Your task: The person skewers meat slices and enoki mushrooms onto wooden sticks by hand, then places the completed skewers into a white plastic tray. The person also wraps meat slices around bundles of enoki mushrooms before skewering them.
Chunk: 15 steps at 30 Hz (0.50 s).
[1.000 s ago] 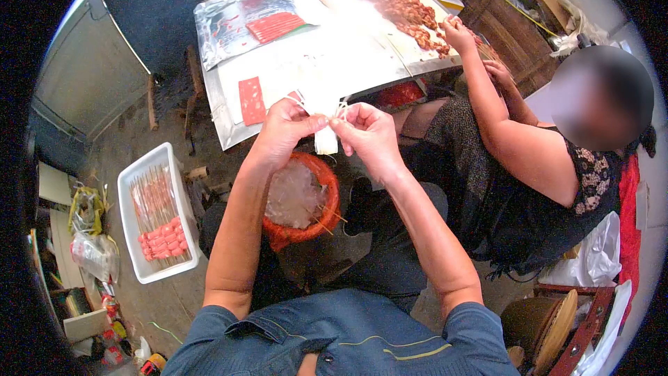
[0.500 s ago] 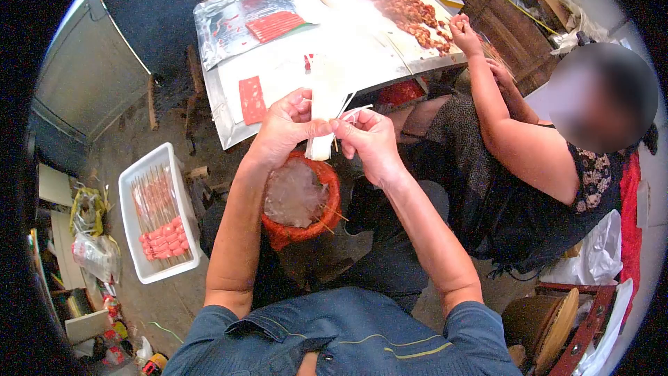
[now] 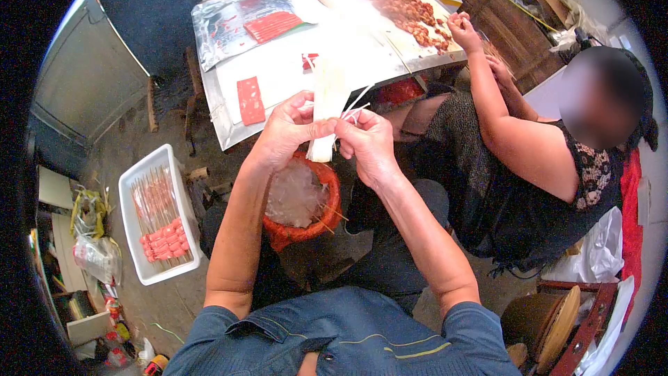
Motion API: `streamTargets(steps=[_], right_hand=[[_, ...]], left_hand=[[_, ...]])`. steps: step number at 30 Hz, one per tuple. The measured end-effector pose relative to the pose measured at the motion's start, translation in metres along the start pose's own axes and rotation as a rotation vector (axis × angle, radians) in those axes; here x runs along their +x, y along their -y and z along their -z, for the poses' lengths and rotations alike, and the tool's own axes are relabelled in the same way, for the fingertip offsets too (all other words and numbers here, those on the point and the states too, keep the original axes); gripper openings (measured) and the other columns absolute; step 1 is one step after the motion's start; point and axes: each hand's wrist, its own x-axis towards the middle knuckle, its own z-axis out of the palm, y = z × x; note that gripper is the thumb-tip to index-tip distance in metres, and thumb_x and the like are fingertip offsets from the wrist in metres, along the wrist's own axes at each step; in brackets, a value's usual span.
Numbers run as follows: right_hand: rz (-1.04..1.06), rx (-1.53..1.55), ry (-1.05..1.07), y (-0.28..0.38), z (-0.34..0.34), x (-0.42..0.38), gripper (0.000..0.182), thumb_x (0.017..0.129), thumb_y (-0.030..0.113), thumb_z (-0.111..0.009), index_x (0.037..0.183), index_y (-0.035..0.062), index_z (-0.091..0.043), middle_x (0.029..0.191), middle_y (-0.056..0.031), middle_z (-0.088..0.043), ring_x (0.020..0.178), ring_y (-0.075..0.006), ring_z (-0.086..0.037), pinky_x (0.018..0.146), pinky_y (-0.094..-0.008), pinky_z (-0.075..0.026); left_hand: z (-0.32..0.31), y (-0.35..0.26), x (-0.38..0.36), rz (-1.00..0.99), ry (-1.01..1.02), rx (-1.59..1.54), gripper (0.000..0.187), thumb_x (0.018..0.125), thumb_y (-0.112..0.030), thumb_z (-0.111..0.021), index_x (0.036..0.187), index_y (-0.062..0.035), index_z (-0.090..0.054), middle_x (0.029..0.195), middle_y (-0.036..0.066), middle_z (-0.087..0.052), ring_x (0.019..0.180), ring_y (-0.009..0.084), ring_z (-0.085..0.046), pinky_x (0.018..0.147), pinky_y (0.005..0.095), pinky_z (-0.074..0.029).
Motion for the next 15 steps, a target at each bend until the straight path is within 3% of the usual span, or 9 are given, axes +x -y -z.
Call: streamTargets(steps=[15], right_hand=[[0.037, 0.061, -0.070, -0.001, -0.002, 0.002, 0.009, 0.087, 0.005, -0.070, 0.081, 0.0036, -0.063, 0.069, -0.0013, -0.061, 0.047, -0.0052, -0.046, 0.042, -0.0217, -0.036]], left_hand=[[-0.002, 0.010, 0.006, -0.086, -0.112, -0.067, 0.047, 0.082, -0.001, -0.071, 0.125, -0.0012, -0.052, 0.103, 0.011, -0.068, 0.091, 0.0181, -0.066, 0.081, 0.0320, -0.054]])
